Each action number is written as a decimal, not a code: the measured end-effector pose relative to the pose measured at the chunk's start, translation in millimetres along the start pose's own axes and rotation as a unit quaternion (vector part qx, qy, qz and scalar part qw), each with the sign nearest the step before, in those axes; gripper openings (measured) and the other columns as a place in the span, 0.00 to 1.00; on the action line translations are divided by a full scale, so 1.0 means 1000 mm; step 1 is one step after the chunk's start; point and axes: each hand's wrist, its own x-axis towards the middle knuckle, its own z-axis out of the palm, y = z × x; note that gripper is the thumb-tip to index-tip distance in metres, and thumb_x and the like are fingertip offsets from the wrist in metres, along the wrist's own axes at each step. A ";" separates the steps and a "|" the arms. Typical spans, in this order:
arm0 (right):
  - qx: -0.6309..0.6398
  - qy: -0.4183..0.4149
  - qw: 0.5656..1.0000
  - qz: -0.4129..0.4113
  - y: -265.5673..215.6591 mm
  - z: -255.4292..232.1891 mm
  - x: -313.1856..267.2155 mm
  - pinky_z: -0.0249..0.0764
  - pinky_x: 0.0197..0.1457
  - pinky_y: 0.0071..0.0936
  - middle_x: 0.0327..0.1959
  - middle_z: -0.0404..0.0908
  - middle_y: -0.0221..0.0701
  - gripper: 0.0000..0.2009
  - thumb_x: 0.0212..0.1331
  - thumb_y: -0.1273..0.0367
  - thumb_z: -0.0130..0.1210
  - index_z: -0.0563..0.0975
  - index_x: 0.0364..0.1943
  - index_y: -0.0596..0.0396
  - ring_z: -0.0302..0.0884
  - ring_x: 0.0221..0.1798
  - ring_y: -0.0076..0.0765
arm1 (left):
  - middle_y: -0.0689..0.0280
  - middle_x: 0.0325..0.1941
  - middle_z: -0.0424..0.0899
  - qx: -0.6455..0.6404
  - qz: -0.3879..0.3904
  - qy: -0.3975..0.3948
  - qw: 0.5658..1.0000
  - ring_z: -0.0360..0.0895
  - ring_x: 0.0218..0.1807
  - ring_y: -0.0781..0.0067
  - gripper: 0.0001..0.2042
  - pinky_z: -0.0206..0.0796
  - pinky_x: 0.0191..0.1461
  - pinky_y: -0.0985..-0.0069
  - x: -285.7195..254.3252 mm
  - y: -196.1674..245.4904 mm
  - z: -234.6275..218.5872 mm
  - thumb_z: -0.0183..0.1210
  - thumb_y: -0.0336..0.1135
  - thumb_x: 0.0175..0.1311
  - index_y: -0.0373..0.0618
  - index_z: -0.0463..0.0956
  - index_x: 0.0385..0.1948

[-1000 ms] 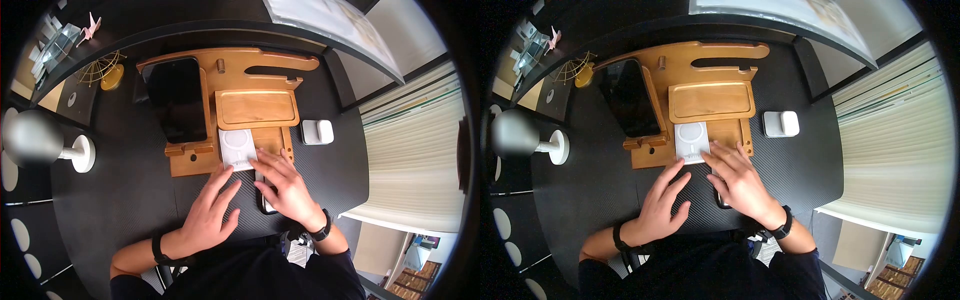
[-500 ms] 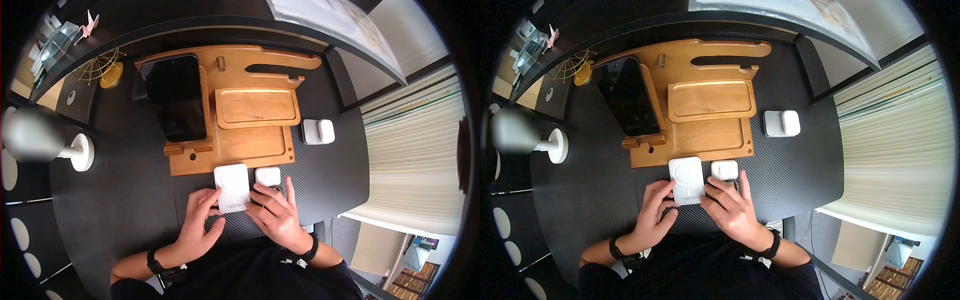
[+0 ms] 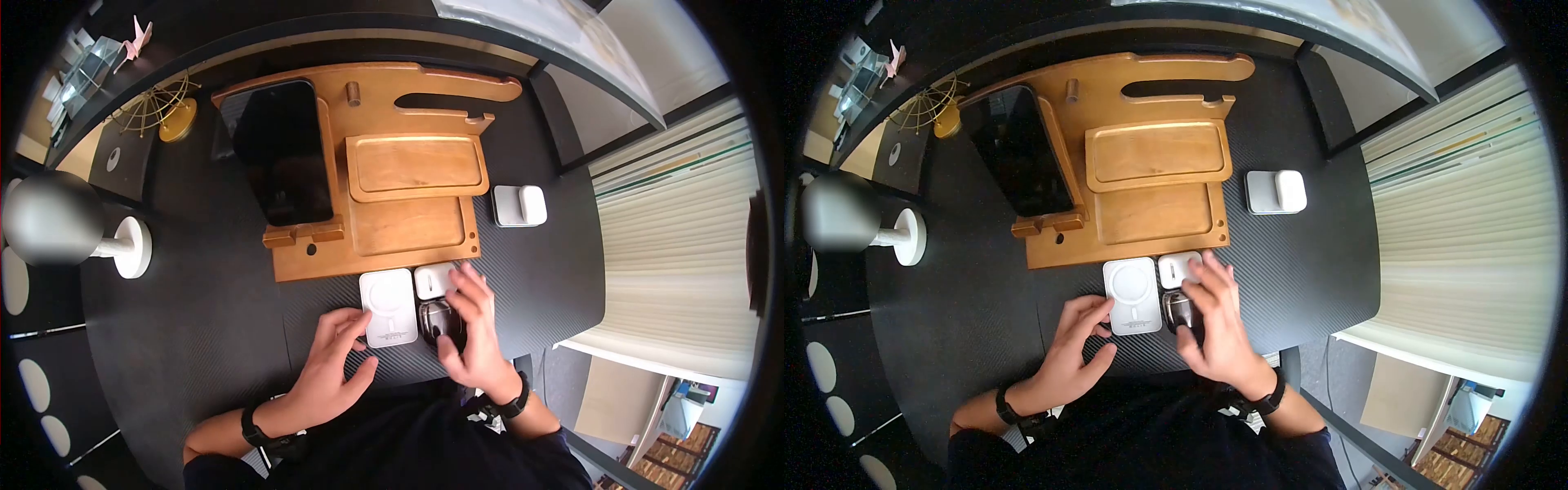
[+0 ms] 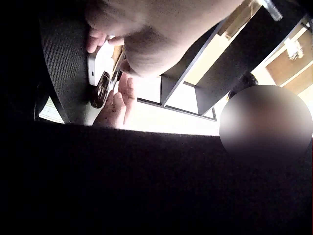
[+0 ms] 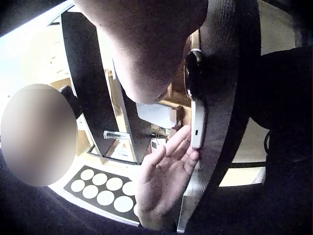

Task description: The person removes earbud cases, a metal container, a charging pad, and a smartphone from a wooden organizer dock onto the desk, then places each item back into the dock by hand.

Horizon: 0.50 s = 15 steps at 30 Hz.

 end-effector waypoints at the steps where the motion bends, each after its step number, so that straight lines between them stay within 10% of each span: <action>1: 0.013 0.002 1.000 0.015 0.002 -0.002 0.002 0.46 0.77 0.68 0.70 0.61 0.53 0.33 0.45 0.82 0.54 0.65 0.63 0.61 0.51 0.78 0.66 | 0.52 0.64 0.62 -0.001 0.002 -0.002 1.000 0.71 0.58 0.60 0.31 0.72 0.57 0.71 0.000 -0.002 0.000 0.61 0.22 0.63 0.35 0.61 0.69; 15: 0.140 0.031 0.988 0.057 0.016 0.017 0.001 0.38 0.82 0.55 0.76 0.50 0.56 0.36 0.44 0.85 0.44 0.60 0.66 0.63 0.42 0.81 0.65 | 0.54 0.62 0.64 -0.035 -0.017 -0.028 0.999 0.72 0.57 0.66 0.26 0.73 0.57 0.73 0.009 -0.004 -0.009 0.55 0.19 0.67 0.35 0.62 0.67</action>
